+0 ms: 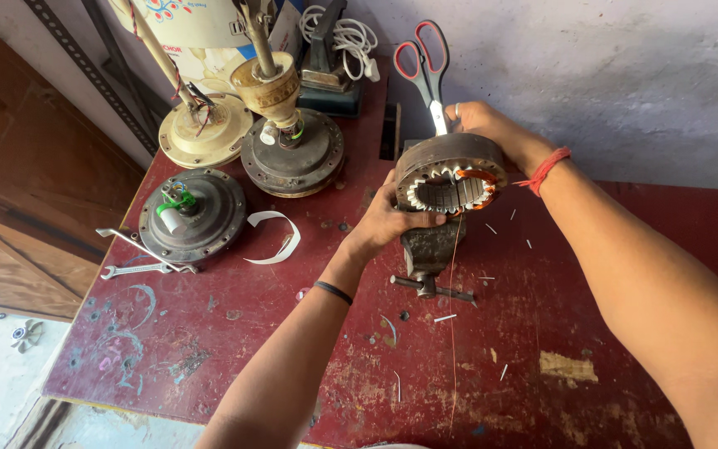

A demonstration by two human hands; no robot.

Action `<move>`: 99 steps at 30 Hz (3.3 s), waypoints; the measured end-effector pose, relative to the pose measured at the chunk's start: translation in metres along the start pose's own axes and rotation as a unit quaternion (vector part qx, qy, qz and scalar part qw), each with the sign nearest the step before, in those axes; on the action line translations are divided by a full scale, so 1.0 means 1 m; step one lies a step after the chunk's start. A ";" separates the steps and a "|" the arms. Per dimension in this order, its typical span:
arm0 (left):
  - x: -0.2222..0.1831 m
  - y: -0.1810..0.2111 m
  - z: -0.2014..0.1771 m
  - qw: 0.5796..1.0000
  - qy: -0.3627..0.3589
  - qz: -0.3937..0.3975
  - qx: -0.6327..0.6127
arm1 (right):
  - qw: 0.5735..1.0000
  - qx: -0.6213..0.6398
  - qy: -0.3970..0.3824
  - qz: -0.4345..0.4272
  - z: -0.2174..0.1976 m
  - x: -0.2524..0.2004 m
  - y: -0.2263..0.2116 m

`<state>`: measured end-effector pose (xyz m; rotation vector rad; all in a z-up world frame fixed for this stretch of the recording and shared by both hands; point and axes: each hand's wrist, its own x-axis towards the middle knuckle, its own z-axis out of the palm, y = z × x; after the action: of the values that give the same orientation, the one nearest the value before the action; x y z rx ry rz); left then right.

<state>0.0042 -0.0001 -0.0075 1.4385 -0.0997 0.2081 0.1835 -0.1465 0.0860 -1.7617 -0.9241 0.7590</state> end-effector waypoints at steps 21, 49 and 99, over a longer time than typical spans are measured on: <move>0.008 -0.002 0.004 0.999 0.014 -0.029 -0.014 | 1.000 -0.013 -0.011 -0.017 0.001 0.001 -0.001; 0.009 -0.004 0.002 0.999 0.006 -0.002 -0.032 | 0.999 0.005 0.006 -0.031 0.004 -0.004 -0.002; 0.010 -0.017 -0.006 0.986 -0.013 0.022 0.166 | 0.979 0.130 0.155 0.013 0.019 -0.027 0.009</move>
<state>0.0166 0.0047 -0.0230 1.7722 -0.1215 0.2511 0.1559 -0.1629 0.0736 -1.6037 -0.5669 0.5709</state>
